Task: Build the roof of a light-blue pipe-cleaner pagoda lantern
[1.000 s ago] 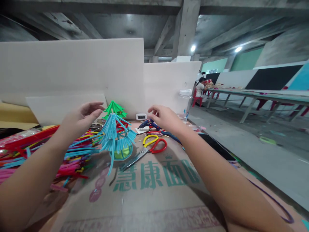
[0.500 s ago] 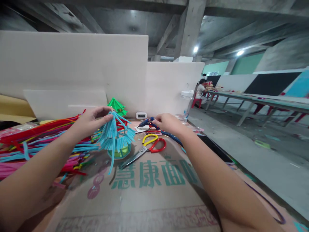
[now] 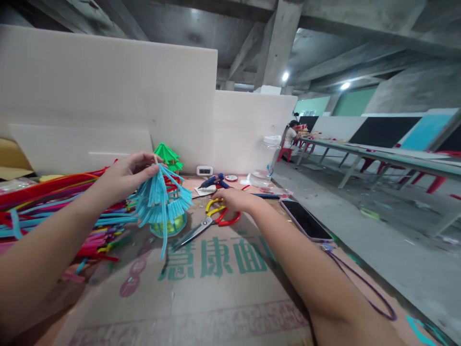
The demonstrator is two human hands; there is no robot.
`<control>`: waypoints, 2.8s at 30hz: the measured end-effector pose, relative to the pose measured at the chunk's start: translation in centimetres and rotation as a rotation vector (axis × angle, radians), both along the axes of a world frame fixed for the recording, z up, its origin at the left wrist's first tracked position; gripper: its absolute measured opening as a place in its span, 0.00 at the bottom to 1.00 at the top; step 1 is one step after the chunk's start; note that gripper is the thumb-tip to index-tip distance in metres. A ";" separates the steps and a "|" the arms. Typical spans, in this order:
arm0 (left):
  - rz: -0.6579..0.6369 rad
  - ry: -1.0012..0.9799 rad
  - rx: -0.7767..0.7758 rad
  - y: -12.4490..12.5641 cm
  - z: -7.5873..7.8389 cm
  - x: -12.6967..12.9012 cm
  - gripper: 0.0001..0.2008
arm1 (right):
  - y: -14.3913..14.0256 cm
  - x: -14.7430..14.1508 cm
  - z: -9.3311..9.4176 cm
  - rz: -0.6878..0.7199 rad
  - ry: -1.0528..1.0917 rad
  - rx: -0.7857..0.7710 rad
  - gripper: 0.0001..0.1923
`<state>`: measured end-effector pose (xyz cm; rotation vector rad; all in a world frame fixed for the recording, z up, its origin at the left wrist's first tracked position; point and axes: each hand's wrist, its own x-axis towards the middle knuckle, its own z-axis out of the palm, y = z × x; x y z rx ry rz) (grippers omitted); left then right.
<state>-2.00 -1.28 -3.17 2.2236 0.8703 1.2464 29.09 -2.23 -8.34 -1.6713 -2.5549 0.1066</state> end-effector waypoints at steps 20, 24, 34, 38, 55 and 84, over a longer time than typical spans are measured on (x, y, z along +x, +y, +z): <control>0.006 -0.078 0.008 0.8 0.1 -0.9 0.13 | -1.9 -0.5 -0.8 0.327 -0.021 -0.093 0.30; -0.007 -0.078 0.015 1.0 -0.2 -0.7 0.15 | -3.1 -0.4 -0.5 0.271 -0.059 -0.098 0.21; 0.007 -0.043 0.022 0.8 -0.2 -0.7 0.18 | -5.9 4.6 4.8 0.082 -0.002 -0.314 0.31; 0.017 -0.013 0.040 -0.6 0.2 -0.1 0.17 | -6.4 3.3 5.3 0.127 0.060 -0.320 0.28; 0.051 0.101 0.211 -2.6 0.3 1.1 0.15 | -6.5 1.6 4.5 0.210 0.139 -0.343 0.26; 0.048 0.134 0.249 -3.5 0.6 1.7 0.14 | -7.0 -1.1 4.1 0.194 0.284 -0.349 0.16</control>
